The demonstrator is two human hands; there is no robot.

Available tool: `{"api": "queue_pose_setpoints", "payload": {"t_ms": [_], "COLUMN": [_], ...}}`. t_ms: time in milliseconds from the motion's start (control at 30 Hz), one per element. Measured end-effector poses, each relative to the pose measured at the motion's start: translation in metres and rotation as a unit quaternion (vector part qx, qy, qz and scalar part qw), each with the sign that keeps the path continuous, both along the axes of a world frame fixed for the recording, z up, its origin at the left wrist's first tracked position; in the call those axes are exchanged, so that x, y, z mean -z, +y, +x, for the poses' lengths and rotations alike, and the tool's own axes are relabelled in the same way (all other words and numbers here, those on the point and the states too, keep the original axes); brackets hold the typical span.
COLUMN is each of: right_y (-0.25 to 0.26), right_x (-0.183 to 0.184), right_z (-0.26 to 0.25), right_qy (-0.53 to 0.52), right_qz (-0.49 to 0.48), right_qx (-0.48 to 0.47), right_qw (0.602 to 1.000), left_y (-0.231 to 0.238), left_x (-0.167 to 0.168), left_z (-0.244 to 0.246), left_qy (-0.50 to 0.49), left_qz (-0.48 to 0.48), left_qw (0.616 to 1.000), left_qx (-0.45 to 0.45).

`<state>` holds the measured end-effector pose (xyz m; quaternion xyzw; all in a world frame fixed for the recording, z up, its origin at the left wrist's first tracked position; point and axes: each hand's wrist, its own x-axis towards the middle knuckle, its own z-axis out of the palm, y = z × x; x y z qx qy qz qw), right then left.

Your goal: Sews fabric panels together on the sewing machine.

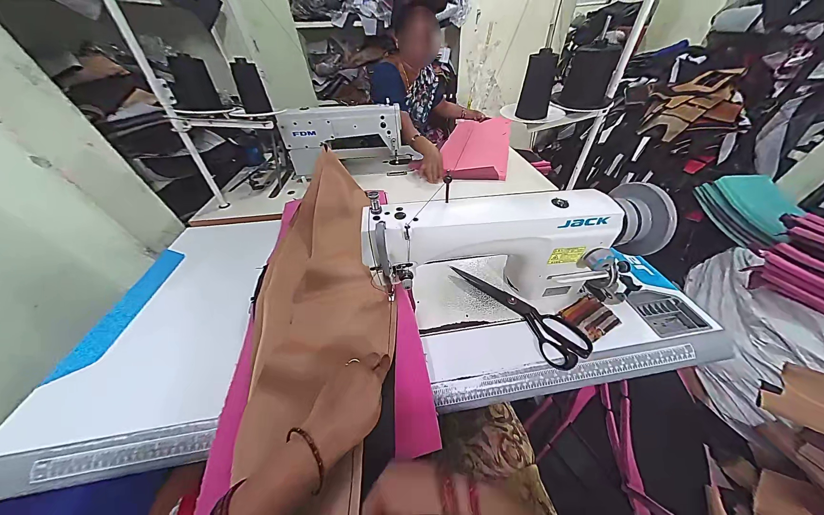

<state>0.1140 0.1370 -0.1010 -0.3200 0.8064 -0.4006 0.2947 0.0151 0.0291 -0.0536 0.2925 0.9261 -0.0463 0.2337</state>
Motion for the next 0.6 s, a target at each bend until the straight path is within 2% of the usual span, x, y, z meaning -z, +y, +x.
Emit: {"api": "queue_pose_setpoints", "payload": {"t_ms": [67,133,167,267,333,500,600], "right_y": [0.033,0.051,0.053,0.044,0.035,0.026,0.026], "right_x": [-0.015,-0.023,-0.021,-0.002,0.009,-0.003,-0.006], "right_z": [-0.019,-0.044,-0.058,-0.089,-0.1,-0.112,-0.119], "right_qy": [0.017,0.093,0.142,0.237,0.267,0.198,0.189], "right_qz": [0.017,0.053,0.069,0.122,0.177,0.269,0.282], "right_qx": [0.126,0.273,0.311,0.305,0.29,0.265,0.263], "right_qw": [0.992,0.956,0.937,0.914,0.902,0.904,0.903], "left_y": [0.002,0.006,0.007,0.003,-0.004,-0.013,-0.01], "left_x": [0.003,0.005,0.006,0.019,0.038,0.079,0.08], "left_z": [0.005,0.008,0.009,0.01,0.009,-0.001,-0.009], "left_qy": [0.011,0.018,0.021,0.087,0.202,0.334,0.342], "left_qz": [-0.004,-0.022,-0.03,0.016,0.116,0.279,0.295], "left_qw": [1.0,0.999,0.999,0.996,0.972,0.897,0.888], "left_qx": [-0.011,-0.016,-0.018,-0.012,0.026,0.078,0.086]}}
